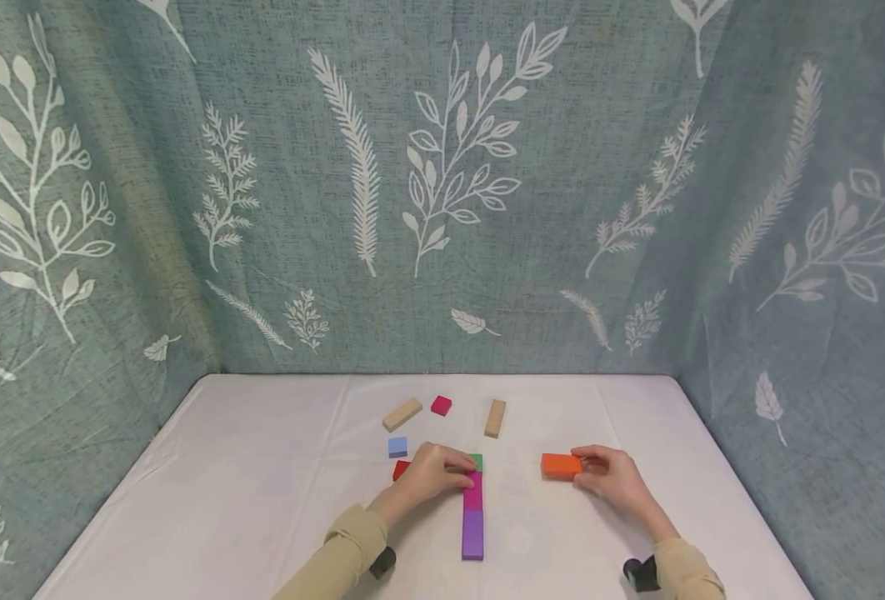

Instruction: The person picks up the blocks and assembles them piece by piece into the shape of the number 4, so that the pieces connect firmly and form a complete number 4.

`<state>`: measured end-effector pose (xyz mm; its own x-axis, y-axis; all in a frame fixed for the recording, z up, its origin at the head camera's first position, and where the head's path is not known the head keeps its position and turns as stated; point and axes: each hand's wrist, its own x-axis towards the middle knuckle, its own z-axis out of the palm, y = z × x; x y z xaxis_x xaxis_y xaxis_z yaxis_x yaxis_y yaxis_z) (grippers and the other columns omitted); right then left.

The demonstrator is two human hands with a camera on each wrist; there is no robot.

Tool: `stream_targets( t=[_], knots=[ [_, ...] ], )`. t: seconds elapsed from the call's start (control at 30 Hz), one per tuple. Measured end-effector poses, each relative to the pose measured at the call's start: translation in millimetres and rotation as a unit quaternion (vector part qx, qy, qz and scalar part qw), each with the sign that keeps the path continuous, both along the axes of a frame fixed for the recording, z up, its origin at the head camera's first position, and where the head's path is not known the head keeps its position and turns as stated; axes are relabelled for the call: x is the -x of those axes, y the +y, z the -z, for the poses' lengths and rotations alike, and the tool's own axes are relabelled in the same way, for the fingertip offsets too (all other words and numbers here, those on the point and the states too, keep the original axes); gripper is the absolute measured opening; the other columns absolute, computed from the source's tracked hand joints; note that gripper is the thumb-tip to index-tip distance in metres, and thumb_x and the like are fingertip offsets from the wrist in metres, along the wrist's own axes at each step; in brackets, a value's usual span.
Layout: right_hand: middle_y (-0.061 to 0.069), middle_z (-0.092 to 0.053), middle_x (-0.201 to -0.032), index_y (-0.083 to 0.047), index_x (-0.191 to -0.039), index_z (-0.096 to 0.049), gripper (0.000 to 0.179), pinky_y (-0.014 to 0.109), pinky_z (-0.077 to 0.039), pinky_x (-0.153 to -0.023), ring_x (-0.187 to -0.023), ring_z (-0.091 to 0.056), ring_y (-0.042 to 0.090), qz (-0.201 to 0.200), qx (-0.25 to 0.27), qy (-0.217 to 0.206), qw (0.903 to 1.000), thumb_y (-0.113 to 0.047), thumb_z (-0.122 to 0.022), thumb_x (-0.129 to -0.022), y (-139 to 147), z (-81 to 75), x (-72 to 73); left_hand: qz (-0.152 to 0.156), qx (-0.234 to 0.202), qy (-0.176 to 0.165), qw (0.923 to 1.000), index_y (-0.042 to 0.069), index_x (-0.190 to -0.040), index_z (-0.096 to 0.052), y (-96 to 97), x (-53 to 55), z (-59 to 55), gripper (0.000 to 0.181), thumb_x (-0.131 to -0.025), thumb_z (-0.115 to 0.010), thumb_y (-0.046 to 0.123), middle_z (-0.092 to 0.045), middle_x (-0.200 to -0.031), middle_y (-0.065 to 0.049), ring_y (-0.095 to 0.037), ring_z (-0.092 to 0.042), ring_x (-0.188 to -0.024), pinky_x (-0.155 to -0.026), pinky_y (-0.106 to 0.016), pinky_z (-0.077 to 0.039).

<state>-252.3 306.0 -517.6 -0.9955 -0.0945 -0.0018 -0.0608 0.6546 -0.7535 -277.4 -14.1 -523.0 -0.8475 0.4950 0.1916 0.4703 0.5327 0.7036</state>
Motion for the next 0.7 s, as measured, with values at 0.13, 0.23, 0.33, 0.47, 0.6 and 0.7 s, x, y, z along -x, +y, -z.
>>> stream_targets(
  t=[0.13, 0.23, 0.33, 0.47, 0.6, 0.7],
  knots=[
    [0.024, -0.062, -0.119, 0.004, -0.119, -0.061, 0.042, 0.033, -0.055, -0.087, -0.109, -0.062, 0.034, -0.008, 0.012, 0.007, 0.9999, -0.003, -0.072, -0.08, 1, -9.0, 0.1, -0.001, 0.001, -0.001, 1.0, 0.009, -0.095, -0.077, 0.5, 0.3, 0.3, 0.025, -0.073, -0.081, 0.018, -0.075, -0.098, -0.002, -0.017, -0.068, -0.102, -0.091, -0.026, -0.053],
    [0.026, -0.061, -0.121, 0.007, -0.121, -0.059, 0.042, 0.034, -0.054, -0.089, -0.112, -0.06, 0.037, -0.017, 0.023, 0.01, 0.9995, -0.003, -0.071, -0.082, 1, -15.4, 0.5, -0.001, 0.001, -0.001, 1.0, 0.009, -0.095, -0.077, 0.7, 0.2, 0.4, 0.024, -0.073, -0.081, 0.018, -0.075, -0.098, -0.002, -0.017, -0.068, -0.102, -0.091, -0.027, -0.053],
    [0.026, -0.06, -0.123, 0.007, -0.122, -0.058, 0.042, 0.035, -0.053, -0.091, -0.114, -0.058, 0.038, -0.018, 0.027, 0.015, 0.9994, -0.004, -0.07, -0.083, 2, -20.4, 2.2, -0.001, 0.0, -0.002, 1.0, 0.009, -0.095, -0.077, 0.6, 0.0, 0.0, 0.024, -0.073, -0.081, 0.018, -0.075, -0.099, -0.003, -0.017, -0.068, -0.102, -0.091, -0.028, -0.053],
    [0.025, -0.06, -0.123, 0.006, -0.123, -0.058, 0.042, 0.036, -0.053, -0.092, -0.115, -0.058, 0.039, -0.018, 0.024, 0.024, 0.9993, -0.004, -0.07, -0.083, 3, -25.1, 6.3, 0.0, 0.0, -0.007, 1.0, 0.009, -0.097, -0.077, 0.1, -0.4, -0.2, 0.025, -0.074, -0.08, 0.017, -0.074, -0.1, -0.003, -0.016, -0.068, -0.103, -0.091, -0.027, -0.053],
    [0.025, -0.059, -0.125, 0.005, -0.124, -0.058, 0.044, 0.034, -0.053, -0.091, -0.116, -0.057, 0.038, -0.016, 0.025, 0.025, 0.9993, -0.007, -0.07, -0.084, 4, -30.4, 10.5, 0.005, -0.005, -0.004, 1.0, 0.008, -0.097, -0.076, -0.3, 0.1, 0.4, 0.025, -0.074, -0.08, 0.017, -0.074, -0.1, -0.004, -0.017, -0.068, -0.103, -0.091, -0.027, -0.053],
    [0.025, -0.059, -0.126, 0.004, -0.124, -0.058, 0.045, 0.033, -0.053, -0.09, -0.116, -0.057, 0.038, -0.013, 0.033, 0.026, 0.9991, -0.008, -0.071, -0.083, 2, -34.1, 12.3, 0.009, -0.009, 0.004, 0.9999, 0.007, -0.096, -0.076, -0.4, 1.0, 1.1, 0.025, -0.073, -0.08, 0.017, -0.074, -0.099, -0.004, -0.017, -0.069, -0.101, -0.09, -0.028, -0.054]
  ],
)
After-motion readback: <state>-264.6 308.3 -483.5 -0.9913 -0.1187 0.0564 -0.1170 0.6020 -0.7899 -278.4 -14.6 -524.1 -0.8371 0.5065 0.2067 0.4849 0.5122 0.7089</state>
